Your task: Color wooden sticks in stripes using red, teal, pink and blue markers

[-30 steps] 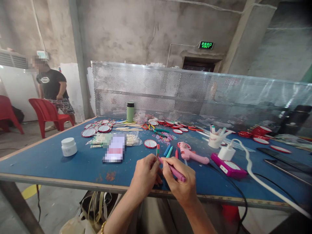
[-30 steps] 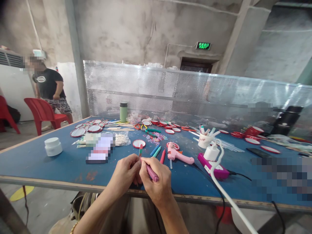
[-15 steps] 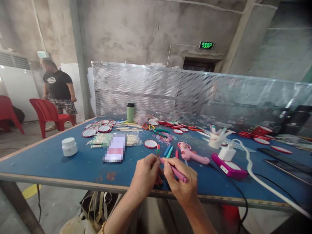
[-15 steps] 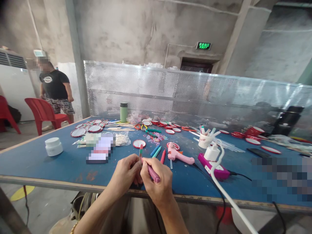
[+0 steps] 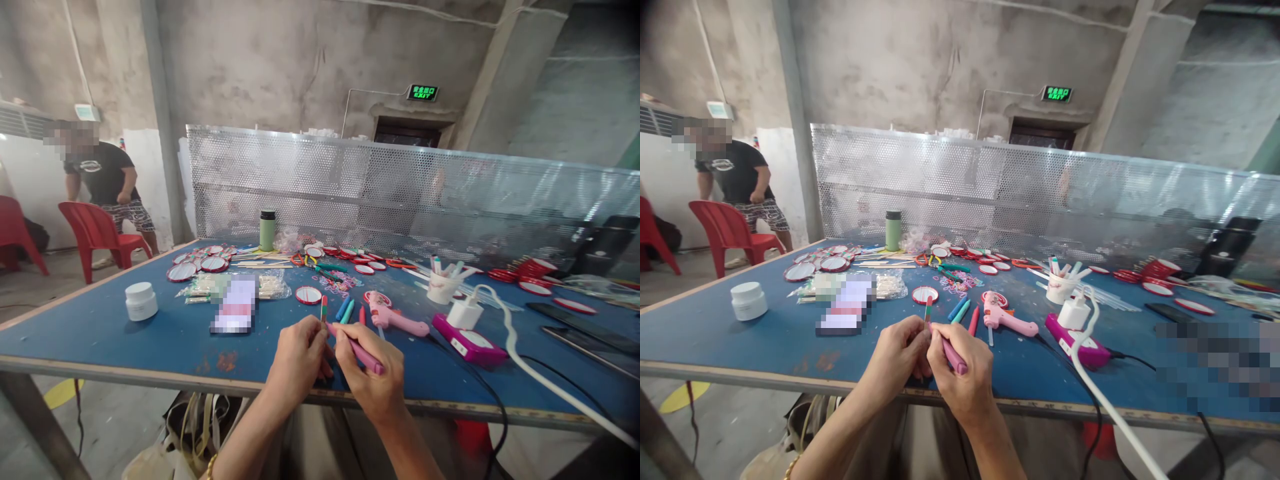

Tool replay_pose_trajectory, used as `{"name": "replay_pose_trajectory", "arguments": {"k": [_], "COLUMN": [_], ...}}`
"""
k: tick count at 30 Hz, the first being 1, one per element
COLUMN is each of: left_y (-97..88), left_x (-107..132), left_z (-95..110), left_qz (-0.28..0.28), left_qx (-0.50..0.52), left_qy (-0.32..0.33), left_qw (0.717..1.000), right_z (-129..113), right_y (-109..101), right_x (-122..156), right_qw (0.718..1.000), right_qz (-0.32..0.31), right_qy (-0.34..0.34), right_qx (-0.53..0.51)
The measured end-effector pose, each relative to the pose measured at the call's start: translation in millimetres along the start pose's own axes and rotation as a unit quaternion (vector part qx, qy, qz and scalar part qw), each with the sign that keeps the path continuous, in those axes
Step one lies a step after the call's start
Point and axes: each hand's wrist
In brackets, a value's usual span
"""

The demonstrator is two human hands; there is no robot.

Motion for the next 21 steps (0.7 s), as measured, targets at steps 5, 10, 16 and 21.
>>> {"name": "replay_pose_trajectory", "arguments": {"k": [5,10,16,21], "left_y": [-0.2,0.2,0.1,-0.2], "left_x": [-0.2,-0.6,-0.2,-0.1], "left_z": [1.4,0.9,-0.6,-0.1], "left_qz": [0.006,0.009,0.004,0.004], "left_qx": [-0.007,-0.011,0.002,0.001], "left_qy": [0.005,0.010,-0.001,-0.001], "left_qw": [1.000,1.000,1.000,1.000], "right_z": [-0.9,-1.4,0.8,-1.0], "right_y": [-0.5,0.5,-0.4,0.5], "right_x": [-0.7,-1.4,0.9,-1.7], "right_qw": [1.000,1.000,1.000,1.000], "right_qz": [-0.008,-0.009,0.002,0.001], "right_qy": [-0.005,0.000,0.006,-0.003], "right_qx": [-0.006,-0.017,0.011,0.002]}}
Point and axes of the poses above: each hand's wrist, its own x-axis away from the middle knuckle, its own y-axis out of the palm, z = x × y, and after that the axes turned 10 degrees about z, right-handed
